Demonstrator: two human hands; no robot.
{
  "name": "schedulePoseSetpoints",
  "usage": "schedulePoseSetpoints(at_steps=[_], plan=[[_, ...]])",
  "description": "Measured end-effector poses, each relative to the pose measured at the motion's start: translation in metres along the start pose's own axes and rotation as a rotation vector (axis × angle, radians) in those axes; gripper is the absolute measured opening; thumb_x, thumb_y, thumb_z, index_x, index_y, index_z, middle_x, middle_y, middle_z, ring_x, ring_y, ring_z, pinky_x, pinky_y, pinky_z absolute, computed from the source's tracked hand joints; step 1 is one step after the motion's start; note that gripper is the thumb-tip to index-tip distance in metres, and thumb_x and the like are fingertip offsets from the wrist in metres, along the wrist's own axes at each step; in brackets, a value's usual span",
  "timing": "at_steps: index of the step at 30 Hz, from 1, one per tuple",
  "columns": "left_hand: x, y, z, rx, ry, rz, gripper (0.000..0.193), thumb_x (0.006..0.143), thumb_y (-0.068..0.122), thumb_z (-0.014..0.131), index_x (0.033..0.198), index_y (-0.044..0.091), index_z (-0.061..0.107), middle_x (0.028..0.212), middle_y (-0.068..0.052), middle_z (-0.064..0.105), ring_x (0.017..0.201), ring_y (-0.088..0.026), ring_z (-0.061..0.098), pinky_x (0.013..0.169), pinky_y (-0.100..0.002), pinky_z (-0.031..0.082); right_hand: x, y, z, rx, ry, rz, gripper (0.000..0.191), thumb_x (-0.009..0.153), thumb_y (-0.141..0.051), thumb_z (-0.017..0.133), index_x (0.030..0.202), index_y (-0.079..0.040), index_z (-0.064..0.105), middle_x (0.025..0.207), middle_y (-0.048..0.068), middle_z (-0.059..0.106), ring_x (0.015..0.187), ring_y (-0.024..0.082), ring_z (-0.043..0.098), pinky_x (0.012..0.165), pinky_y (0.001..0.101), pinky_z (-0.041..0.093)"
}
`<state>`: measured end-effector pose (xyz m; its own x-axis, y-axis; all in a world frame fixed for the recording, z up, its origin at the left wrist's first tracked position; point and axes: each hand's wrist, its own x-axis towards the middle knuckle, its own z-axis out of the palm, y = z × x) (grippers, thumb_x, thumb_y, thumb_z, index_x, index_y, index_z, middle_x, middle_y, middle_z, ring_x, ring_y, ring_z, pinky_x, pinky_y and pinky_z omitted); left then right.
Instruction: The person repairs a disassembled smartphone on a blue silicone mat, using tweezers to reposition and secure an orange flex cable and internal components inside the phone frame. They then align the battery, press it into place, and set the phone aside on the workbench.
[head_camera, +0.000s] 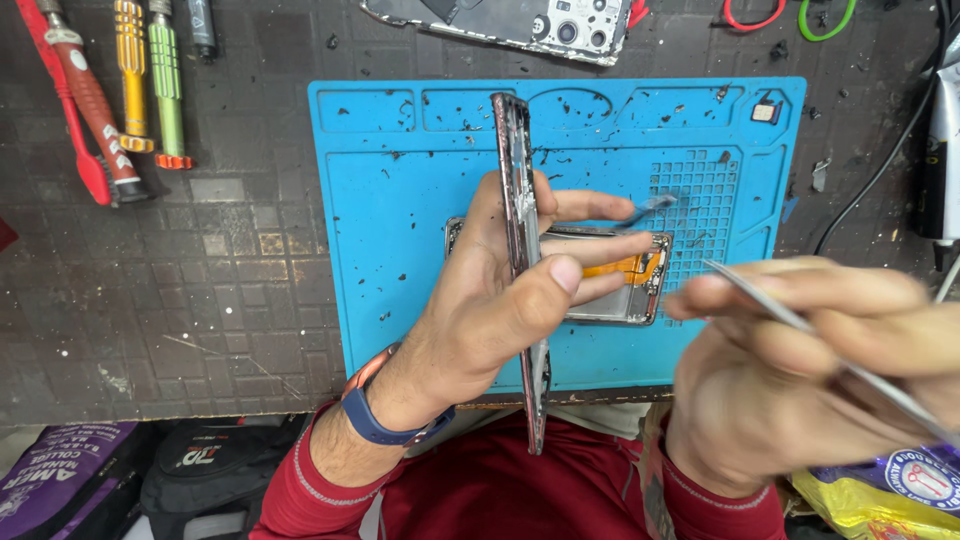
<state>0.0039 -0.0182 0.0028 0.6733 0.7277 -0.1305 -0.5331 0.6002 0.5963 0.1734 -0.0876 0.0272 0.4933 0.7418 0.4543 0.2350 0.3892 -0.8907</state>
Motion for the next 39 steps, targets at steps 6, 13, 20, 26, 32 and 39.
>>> schedulePoseSetpoints(at_steps=[6,13,20,26,32,39], plan=[[-0.007,0.026,-0.007,0.147,0.176,0.213,0.057,0.109,0.034,0.068,0.145,0.002,0.037,0.152,-0.026,0.045,0.148,-0.043,0.051,0.131,-0.056,0.041,-0.001,-0.011,-0.015,-0.070,0.115,0.030,0.045,0.112,-0.036,0.070,0.105,0.006,0.055,0.088,0.017,0.062,0.068,0.023,0.065,0.059,0.0314,0.052],[-0.044,0.073,-0.052,0.535,0.722,0.389,0.056,0.111,0.031,0.059,0.152,-0.007,0.050,0.136,-0.019,0.063,0.118,-0.027,0.064,0.105,-0.042,0.056,-0.016,-0.009,-0.029,0.009,0.069,0.135,0.032,0.109,-0.018,0.079,0.111,-0.002,0.052,0.092,0.016,0.063,0.070,0.026,0.070,0.062,0.0379,0.058],[-0.052,0.083,-0.073,1.315,0.967,0.416,0.040,0.114,0.024,0.066,0.139,-0.005,0.054,0.127,-0.016,0.061,0.106,-0.019,0.059,0.090,-0.030,0.052,-0.020,-0.004,-0.037,0.135,-0.148,0.284,0.024,0.105,-0.012,0.080,0.109,-0.005,0.057,0.095,0.019,0.072,0.080,0.027,0.076,0.071,0.0405,0.063],[-0.062,0.056,-0.033,1.516,0.977,0.629,0.043,0.110,0.017,0.064,0.146,-0.002,0.048,0.140,-0.011,0.050,0.111,-0.020,0.058,0.082,-0.028,0.048,-0.023,-0.008,-0.040,0.175,-0.205,0.361,0.023,0.100,-0.007,0.082,0.102,-0.004,0.060,0.099,0.020,0.073,0.086,0.028,0.077,0.077,0.0444,0.067],[-0.046,0.030,0.020,1.261,0.304,0.458,0.049,0.089,0.025,0.079,0.130,0.006,0.061,0.128,-0.012,0.063,0.118,-0.028,0.067,0.097,-0.036,0.056,-0.019,-0.004,-0.047,0.194,-0.255,0.369,0.021,0.096,-0.005,0.081,0.102,-0.005,0.062,0.097,0.021,0.073,0.084,0.029,0.077,0.075,0.0447,0.068],[-0.026,0.017,0.024,1.239,0.131,0.387,0.051,0.087,0.019,0.088,0.132,0.007,0.065,0.122,-0.006,0.072,0.108,-0.023,0.071,0.095,-0.034,0.056,-0.020,-0.002,-0.054,0.189,-0.311,0.340,0.021,0.094,-0.003,0.081,0.102,-0.005,0.062,0.097,0.020,0.074,0.084,0.030,0.078,0.075,0.0420,0.068]])
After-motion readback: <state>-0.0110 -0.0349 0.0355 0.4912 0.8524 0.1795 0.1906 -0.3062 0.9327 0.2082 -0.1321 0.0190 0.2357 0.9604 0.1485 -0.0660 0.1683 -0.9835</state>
